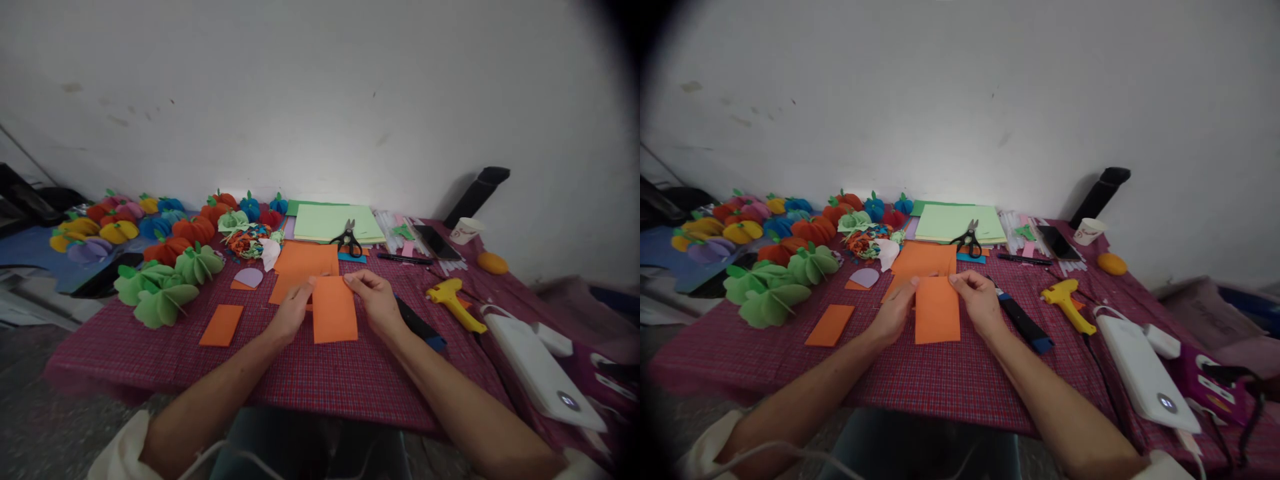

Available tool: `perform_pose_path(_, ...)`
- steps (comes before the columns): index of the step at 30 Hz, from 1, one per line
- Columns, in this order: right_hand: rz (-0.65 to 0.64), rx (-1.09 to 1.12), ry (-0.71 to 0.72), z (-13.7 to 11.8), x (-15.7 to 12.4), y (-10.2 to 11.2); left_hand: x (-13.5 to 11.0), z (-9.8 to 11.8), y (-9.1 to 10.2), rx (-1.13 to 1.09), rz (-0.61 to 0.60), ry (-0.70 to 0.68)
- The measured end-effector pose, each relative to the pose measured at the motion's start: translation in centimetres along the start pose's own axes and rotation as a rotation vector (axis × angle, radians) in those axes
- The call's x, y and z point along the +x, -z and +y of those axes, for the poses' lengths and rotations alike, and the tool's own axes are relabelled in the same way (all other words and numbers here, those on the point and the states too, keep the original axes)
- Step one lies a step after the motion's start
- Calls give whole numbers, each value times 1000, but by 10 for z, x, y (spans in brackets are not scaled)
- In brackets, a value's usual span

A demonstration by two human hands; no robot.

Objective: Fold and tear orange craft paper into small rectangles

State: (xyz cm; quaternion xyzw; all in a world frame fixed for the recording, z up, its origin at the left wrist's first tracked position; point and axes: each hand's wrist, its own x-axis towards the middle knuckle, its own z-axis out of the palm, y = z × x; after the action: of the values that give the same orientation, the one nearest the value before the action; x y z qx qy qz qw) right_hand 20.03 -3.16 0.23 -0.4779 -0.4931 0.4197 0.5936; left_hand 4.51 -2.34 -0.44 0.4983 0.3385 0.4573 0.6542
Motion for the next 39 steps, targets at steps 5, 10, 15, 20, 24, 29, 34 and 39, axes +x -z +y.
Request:
perform_pose_path(5, 13, 162, -39, 7, 2, 1, -1, -2, 0, 53, -65, 47)
perform_pose_path(10, -57, 75, -70, 2, 6, 6, -1, -1, 1, -14, -112, 78)
perform_pose_path(15, -223, -233, 25, -18, 4, 11, -4, 0, -1, 47, -247, 178)
perform_pose_path(20, -488, -409, 73, -23, -3, 10, -6, -2, 0, 345, -328, 138)
perform_pose_path(24, -535, -390, 14, -17, -3, 11, -8, -1, 0, 405, -400, 157)
perform_pose_path(29, -443, -364, -24, -17, 1, 15, -8, 0, -1, 276, -427, 215)
perform_pose_path(34, -320, -244, -195, -24, 6, 22, -8, 0, 0, 202, -422, 220)
perform_pose_path(39, -235, -101, -294, -24, 14, 34, -8, 6, 3, 211, -478, 203)
